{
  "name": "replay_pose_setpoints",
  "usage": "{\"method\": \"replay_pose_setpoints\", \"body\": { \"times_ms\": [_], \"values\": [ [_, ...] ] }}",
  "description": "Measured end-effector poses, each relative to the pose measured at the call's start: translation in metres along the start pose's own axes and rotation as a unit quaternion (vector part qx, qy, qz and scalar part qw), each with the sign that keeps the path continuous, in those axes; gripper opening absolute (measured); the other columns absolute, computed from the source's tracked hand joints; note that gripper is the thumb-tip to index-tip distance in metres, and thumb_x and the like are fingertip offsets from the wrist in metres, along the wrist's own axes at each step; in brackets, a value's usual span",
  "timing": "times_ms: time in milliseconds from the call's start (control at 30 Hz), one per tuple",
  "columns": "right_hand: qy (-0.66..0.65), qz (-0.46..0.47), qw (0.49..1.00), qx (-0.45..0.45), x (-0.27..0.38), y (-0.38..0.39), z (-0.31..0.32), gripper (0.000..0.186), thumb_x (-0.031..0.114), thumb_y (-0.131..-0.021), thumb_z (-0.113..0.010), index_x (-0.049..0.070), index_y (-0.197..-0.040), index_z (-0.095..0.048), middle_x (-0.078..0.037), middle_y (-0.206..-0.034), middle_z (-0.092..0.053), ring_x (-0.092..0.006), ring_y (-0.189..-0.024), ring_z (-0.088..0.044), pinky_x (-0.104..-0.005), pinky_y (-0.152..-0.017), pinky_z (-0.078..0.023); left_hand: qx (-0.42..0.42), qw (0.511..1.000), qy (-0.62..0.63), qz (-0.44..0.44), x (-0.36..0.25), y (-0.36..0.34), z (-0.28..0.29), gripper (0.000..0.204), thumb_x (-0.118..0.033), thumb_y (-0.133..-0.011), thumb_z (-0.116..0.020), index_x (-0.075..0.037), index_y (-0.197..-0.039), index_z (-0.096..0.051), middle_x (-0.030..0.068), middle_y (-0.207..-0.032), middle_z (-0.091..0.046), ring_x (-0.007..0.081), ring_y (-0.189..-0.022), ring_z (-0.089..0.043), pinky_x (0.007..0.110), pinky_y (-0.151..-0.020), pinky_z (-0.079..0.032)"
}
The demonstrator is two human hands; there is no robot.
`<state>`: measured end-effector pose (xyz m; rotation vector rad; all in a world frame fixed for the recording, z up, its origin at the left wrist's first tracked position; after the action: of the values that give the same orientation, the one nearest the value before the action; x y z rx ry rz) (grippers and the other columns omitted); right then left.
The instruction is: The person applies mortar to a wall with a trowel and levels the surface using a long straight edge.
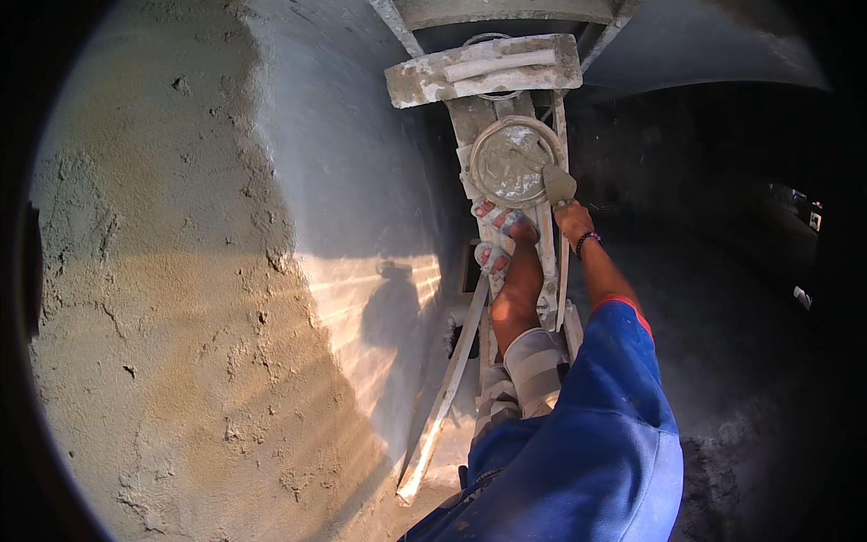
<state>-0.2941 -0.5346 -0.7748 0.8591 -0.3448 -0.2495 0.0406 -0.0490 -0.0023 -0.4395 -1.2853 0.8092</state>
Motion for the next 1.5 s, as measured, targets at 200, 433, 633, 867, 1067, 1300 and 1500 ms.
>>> {"method": "replay_pose_setpoints", "body": {
  "times_ms": [200,433,633,867,1067,1300,1500],
  "values": [
    [-0.1,0.017,0.986,0.133,0.024,-0.008,-0.062,0.03,0.026,-0.091,-0.055,0.0,-0.105,-0.059,-0.01,-0.068,-0.059,-0.0187,-0.051,-0.055,-0.0357,-0.045,-0.044,0.004,0.999,0.013,-0.044,-0.029,-0.001,-0.021,0.051,-0.04,-0.094,-0.055,-0.005,-0.13,-0.053,0.0299,-0.145,-0.036,0.0557,-0.132,-0.03,0.067,-0.104,-0.03],
    [-0.201,-0.049,0.962,0.176,0.034,-0.046,-0.123,0.03,0.029,-0.091,-0.061,0.007,-0.109,-0.057,-0.006,-0.066,-0.053,-0.0166,-0.049,-0.052,-0.0354,-0.041,-0.043,0.002,0.997,0.029,-0.07,-0.055,-0.001,-0.043,0.05,-0.038,-0.094,-0.054,-0.006,-0.131,-0.052,0.0285,-0.146,-0.034,0.0535,-0.134,-0.028,0.067,-0.105,-0.028],
    [-0.271,0.091,0.943,0.172,0.005,-0.007,-0.133,0.024,0.029,-0.092,-0.063,0.008,-0.101,-0.057,0.0,-0.059,-0.05,-0.0094,-0.043,-0.045,-0.0273,-0.038,-0.039,-0.001,0.995,0.019,-0.097,-0.067,-0.002,-0.044,0.049,-0.037,-0.094,-0.053,-0.007,-0.133,-0.05,0.0272,-0.147,-0.033,0.0516,-0.136,-0.027,0.066,-0.107,-0.027],
    [-0.317,0.101,0.935,0.122,-0.015,0.002,-0.125,0.021,0.026,-0.092,-0.064,0.007,-0.1,-0.059,0.0,-0.056,-0.048,-0.0106,-0.041,-0.046,-0.0281,-0.038,-0.038,-0.012,0.994,0.036,-0.105,-0.077,-0.007,-0.046,0.048,-0.034,-0.095,-0.052,-0.008,-0.134,-0.049,0.0258,-0.149,-0.032,0.0494,-0.138,-0.025,0.066,-0.108,-0.025],
    [-0.366,0.095,0.916,0.135,0.046,0.06,-0.087,0.021,0.024,-0.092,-0.062,0.006,-0.098,-0.055,-0.001,-0.053,-0.046,-0.0115,-0.038,-0.045,-0.0276,-0.035,-0.037,-0.028,0.996,-0.014,-0.08,-0.036,0.0,-0.016,0.048,-0.033,-0.095,-0.051,-0.008,-0.136,-0.048,0.0245,-0.15,-0.03,0.0475,-0.139,-0.023,0.065,-0.109,-0.024],
    [-0.565,0.176,0.777,0.214,0.212,0.217,0.001,0.026,0.013,-0.092,-0.04,0.01,-0.117,-0.048,-0.006,-0.066,-0.052,-0.0162,-0.045,-0.05,-0.0297,-0.037,-0.045,-0.03,0.997,-0.076,-0.011,0.017,-0.006,0.025,0.047,-0.031,-0.095,-0.049,-0.009,-0.137,-0.046,0.0231,-0.151,-0.029,0.0453,-0.142,-0.022,0.065,-0.111,-0.022],
    [-0.678,0.337,0.596,0.266,0.404,0.403,0.163,0.025,0.02,-0.095,-0.052,0.009,-0.117,-0.045,-0.006,-0.079,-0.052,-0.0143,-0.056,-0.054,-0.0275,-0.042,-0.048,-0.019,0.995,-0.09,0.049,0.045,-0.01,0.04,0.047,-0.029,-0.095,-0.048,-0.01,-0.139,-0.045,0.0218,-0.152,-0.028,0.0434,-0.143,-0.02,0.065,-0.112,-0.021]
  ]
}}
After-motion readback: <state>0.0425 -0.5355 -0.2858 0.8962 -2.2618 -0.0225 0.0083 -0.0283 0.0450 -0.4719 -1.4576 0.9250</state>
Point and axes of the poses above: each hand's wrist, its own y-axis away from the middle knuckle, its own z-axis out of the back of the hand, x = y × z, the point moved 8 cm from there along -y, towards the middle knuckle
